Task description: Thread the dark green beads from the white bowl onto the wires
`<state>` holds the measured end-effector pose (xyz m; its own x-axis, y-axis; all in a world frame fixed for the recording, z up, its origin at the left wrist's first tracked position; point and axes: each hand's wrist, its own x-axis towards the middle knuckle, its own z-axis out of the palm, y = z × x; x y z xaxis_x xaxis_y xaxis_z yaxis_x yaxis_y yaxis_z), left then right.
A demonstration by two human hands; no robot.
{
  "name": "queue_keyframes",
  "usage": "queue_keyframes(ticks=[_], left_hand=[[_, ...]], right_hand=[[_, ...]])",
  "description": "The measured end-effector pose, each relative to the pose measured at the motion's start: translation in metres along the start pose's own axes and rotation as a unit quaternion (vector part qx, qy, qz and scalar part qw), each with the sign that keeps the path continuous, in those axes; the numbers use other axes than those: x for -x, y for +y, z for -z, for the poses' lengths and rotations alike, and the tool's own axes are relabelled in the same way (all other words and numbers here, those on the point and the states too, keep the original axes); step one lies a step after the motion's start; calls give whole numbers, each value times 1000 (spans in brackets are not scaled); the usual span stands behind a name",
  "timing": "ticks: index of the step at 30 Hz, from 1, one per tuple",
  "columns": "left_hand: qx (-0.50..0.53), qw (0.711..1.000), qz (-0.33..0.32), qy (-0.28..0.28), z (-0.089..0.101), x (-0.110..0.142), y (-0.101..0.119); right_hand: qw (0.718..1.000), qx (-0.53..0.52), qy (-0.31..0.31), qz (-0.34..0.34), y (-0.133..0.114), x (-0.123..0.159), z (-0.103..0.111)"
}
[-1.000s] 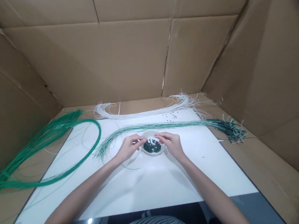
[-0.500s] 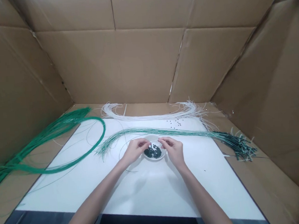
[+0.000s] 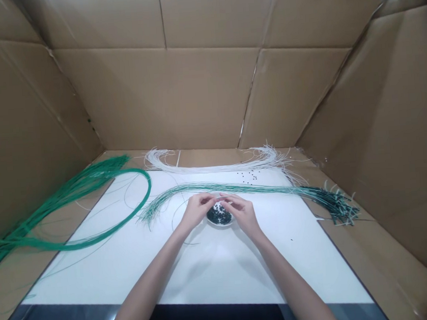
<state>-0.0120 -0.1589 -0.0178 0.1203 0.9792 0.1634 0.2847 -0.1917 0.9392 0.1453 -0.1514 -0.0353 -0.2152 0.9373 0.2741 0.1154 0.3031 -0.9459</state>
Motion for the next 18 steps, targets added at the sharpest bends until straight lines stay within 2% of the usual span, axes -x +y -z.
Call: queue_keyframes(ticks=[11,18], left_hand=[[22,997,2,67,-8,3,-5],[16,995,-33,89,-13,-1,1]], right_hand=[[992,76,-10,104,-2,7,-12],[982,96,5,162,3,6,-13]])
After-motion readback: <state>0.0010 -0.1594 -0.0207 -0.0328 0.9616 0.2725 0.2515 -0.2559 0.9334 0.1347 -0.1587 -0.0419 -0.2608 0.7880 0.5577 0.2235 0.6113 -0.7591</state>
